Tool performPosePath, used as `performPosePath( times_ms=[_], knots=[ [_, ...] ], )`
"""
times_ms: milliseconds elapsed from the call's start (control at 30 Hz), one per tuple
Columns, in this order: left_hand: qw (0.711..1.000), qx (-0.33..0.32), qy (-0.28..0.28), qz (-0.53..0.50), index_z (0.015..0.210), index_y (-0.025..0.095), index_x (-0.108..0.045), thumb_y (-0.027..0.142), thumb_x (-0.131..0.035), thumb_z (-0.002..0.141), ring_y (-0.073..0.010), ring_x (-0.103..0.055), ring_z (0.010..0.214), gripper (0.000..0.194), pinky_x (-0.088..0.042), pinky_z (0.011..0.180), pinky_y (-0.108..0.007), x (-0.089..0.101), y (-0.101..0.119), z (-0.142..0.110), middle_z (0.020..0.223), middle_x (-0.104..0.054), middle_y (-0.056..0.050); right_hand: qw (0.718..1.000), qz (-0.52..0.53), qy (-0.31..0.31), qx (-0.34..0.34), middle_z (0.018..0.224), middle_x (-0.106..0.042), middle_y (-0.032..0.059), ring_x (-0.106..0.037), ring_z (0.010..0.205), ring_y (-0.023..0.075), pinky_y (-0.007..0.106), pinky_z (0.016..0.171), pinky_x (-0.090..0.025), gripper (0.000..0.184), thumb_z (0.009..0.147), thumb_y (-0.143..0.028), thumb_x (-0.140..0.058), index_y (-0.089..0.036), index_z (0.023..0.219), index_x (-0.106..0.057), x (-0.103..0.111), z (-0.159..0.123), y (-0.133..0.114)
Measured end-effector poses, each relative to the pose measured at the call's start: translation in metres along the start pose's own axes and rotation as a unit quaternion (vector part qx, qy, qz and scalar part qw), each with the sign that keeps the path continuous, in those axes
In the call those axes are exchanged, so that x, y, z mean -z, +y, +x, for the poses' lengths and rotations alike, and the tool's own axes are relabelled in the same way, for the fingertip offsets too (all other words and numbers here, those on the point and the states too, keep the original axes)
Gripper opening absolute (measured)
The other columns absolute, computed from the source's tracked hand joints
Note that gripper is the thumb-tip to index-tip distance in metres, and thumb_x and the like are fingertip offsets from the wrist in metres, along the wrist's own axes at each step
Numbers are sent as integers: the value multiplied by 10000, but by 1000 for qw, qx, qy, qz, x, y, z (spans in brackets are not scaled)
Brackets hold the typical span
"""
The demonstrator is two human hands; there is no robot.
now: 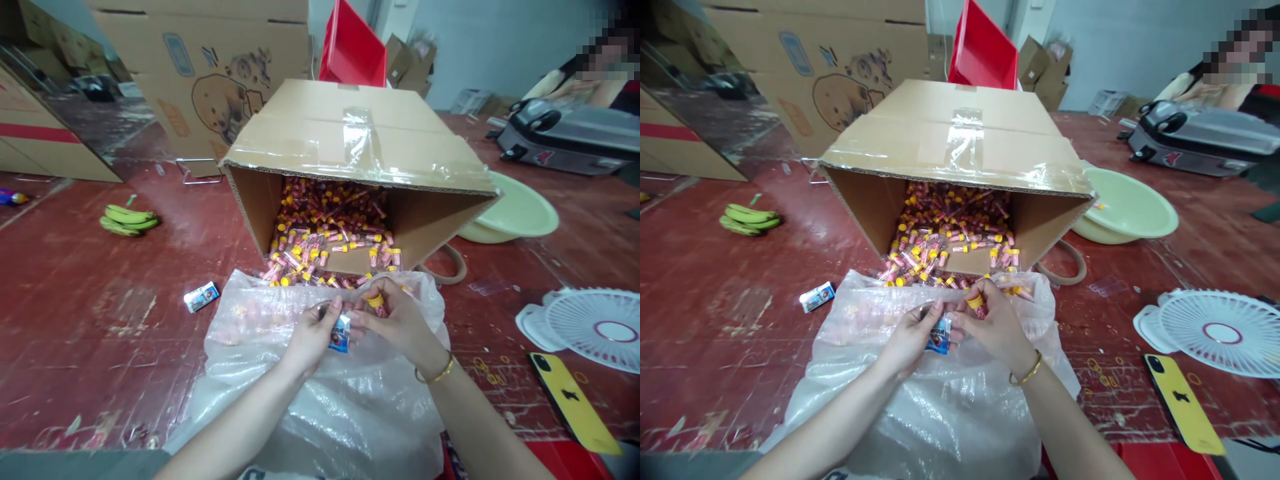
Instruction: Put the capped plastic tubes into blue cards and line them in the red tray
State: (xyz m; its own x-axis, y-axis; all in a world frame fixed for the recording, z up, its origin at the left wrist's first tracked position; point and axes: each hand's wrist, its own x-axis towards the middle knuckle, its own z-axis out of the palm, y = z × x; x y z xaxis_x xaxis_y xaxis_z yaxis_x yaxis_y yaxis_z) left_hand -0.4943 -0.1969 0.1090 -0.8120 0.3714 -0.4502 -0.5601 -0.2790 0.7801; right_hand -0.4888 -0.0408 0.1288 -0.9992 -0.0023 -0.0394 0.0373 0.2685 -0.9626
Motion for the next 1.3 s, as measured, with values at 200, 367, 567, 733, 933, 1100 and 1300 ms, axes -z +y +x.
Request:
performPosePath(
  times_ms=[200,367,567,733,933,1100,1300],
  knots=[
    [999,30,-28,13,1111,149,-624,672,-591,751,-206,-700,614,636,-515,498,-263,1,5,-6,803,-739,-97,1000,-7,-25,-11,750,-602,-35,-563,699,151,300,670,-433,309,695,-293,-712,-235,806,-431,-3,3,-2],
    [995,22,-76,56,968,133,-693,519,-774,660,-146,-645,592,500,-515,568,-252,11,10,-13,789,-727,-74,1000,-1,-20,-1,743,-597,-21,-537,689,145,293,657,-434,345,679,-346,-751,-227,778,-443,12,3,-6],
    [990,-24,-62,125,742,142,-709,423,-825,602,-123,-568,546,335,-444,515,-233,13,6,-12,631,-654,-13,992,128,18,-15,705,-514,-57,-491,588,112,254,555,-406,259,824,-413,-618,-254,895,-427,15,2,-10],
    [991,-54,-1,126,625,147,-658,350,-892,447,-103,-512,516,358,-419,520,-232,12,3,-7,550,-583,32,996,78,-22,33,822,-592,-17,-580,790,141,300,748,-449,162,925,-390,-500,-252,969,-426,13,6,-20],
    [983,-89,15,158,626,155,-675,324,-882,474,-105,-491,527,308,-407,533,-241,13,0,-5,557,-586,26,994,58,-64,63,842,-570,-7,-601,806,146,290,699,-464,217,908,-420,-545,-253,968,-422,11,9,-29],
    [990,-72,-2,119,669,150,-696,363,-876,519,-119,-560,558,317,-460,579,-248,8,2,-8,613,-652,-4,983,170,-65,22,829,-573,-23,-635,779,149,299,695,-511,312,822,-451,-663,-255,891,-430,2,13,-21],
    [997,50,-39,-47,919,116,-717,436,-834,617,-205,-686,689,456,-557,606,-308,-2,4,-12,792,-729,-98,969,247,0,-16,902,-665,19,-659,853,184,324,721,-546,317,823,-476,-656,-254,848,-431,-5,7,1]
  ],
)
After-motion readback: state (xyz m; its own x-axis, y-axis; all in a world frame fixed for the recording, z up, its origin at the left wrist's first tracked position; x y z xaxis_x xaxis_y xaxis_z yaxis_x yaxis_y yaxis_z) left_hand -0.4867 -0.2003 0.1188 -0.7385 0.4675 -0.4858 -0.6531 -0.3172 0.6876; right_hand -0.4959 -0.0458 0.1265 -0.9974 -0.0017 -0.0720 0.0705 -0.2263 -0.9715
